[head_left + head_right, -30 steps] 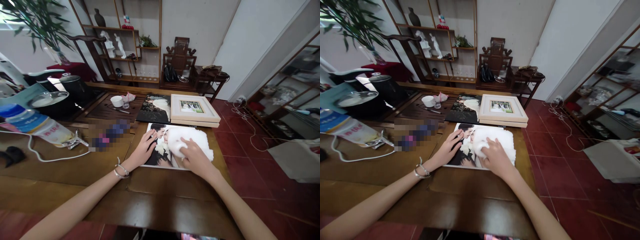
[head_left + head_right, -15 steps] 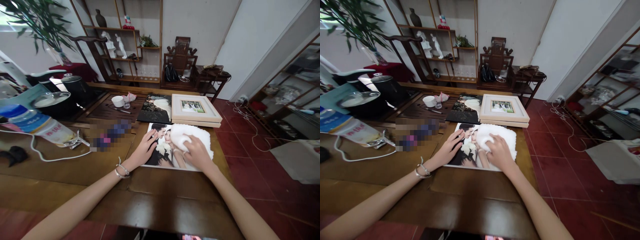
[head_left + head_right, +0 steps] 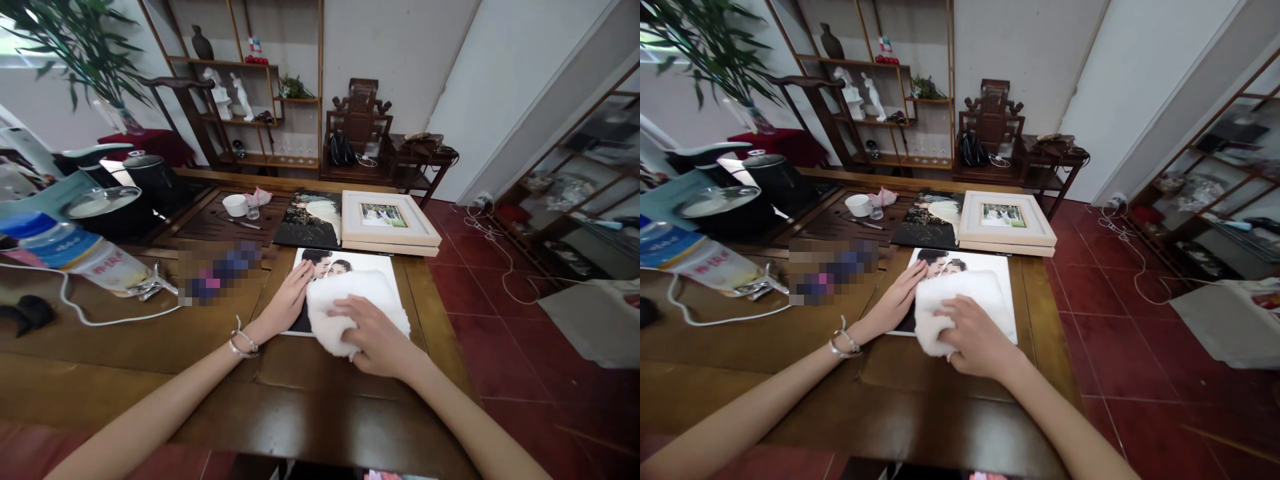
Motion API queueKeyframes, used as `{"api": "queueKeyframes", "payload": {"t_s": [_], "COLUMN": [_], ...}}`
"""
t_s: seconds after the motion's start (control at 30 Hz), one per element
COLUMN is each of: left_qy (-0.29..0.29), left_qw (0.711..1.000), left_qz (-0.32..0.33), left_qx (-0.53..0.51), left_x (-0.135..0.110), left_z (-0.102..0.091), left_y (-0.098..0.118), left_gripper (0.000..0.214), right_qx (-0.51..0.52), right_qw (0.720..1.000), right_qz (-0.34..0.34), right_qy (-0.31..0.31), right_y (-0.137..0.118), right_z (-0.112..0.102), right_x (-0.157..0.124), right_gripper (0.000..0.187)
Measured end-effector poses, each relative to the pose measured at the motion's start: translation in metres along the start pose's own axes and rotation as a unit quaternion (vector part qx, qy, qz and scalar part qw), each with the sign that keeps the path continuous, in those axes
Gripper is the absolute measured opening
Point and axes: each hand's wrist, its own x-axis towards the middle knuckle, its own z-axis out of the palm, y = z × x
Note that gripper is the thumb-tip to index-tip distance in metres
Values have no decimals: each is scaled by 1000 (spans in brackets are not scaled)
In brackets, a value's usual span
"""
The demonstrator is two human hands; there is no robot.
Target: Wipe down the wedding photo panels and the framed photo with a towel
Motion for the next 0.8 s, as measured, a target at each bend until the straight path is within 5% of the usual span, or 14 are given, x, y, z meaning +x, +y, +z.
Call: {"api": "queueKeyframes", "payload": {"t_s": [0.13,0.33,0.53,0.8], "left_qy": [-1,9,7,28], "left_qw": [1000,1000,1000,1000], "left_qz": [11,8,15,-1], "left_qx": [1,3,3,-7], "left_x": [0,0,0,-1], "left_z": [-1,1,0,1], "left_y": [0,1,2,5], "left_gripper": [46,45,45,44], "right_qx": [16,-21,-52,-30], "right_qw": [999,991,986,992], "right_qz": [26,100,132,104], "right_qy": [11,80,84,65], "right_y": [-2,41,70,41], "right_z": [-4,3,5,13], "right_x": [-1,12,35,27], "right_gripper": [20,17,26,28]}}
